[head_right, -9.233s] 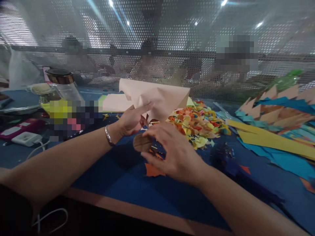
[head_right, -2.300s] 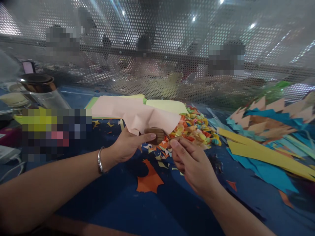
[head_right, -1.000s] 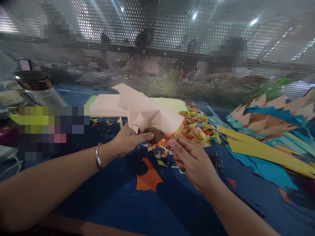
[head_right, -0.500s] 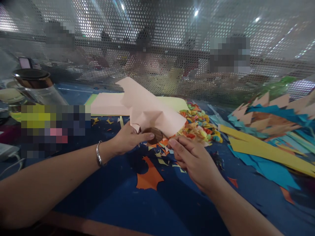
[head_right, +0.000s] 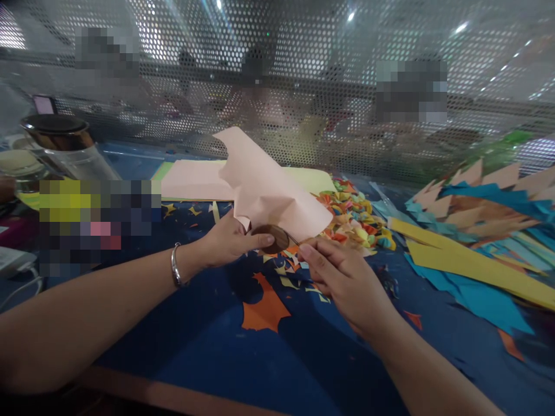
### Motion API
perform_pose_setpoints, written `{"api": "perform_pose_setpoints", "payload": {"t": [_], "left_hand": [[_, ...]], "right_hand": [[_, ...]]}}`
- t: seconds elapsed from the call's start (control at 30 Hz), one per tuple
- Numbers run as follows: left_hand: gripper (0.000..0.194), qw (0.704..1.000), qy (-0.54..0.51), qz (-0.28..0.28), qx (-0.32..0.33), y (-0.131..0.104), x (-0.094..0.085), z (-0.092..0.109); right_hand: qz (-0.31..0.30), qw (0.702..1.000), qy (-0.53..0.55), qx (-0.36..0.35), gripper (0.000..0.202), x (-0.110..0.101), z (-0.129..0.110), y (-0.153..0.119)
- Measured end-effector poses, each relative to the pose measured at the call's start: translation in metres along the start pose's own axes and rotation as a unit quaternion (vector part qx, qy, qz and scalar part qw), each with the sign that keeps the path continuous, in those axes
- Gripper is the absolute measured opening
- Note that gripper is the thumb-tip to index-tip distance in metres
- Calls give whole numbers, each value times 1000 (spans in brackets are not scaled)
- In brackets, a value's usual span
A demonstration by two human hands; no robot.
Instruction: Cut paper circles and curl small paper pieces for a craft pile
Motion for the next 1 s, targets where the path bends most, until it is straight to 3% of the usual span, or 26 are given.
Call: {"api": "perform_pose_setpoints", "payload": {"t": [0.37,0.6,0.73,0.9,1.0], "left_hand": [[30,997,71,-4,-30,-2,-3,7],[46,997,70,-19,-25,-1,-1,8],[45,994,81,-18,-75,-3,-2,2],[42,997,54,-13,-59,-3,-3,-2],[37,993,60,-20,-101,-5,-3,-10]], "right_hand": [[-2,1000,-19,-15,55,-2,1,-1],[-1,1000,-26,-1,56,-4,3,-2],[1,1000,-30,-1,55,-8,5,-1],[-9,999,-45,-8,50,-9,6,0],[-10,999,-45,-2,49,-9,6,0]]}}
Point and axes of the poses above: each hand's wrist, its own y-axis towards the middle knuckle, its own x-axis out of the palm, z = x × y, the point moved 6 cm from there along y, towards the middle knuckle, and after that the axes turned 5 degrees about -y, right-handed, at the moved point
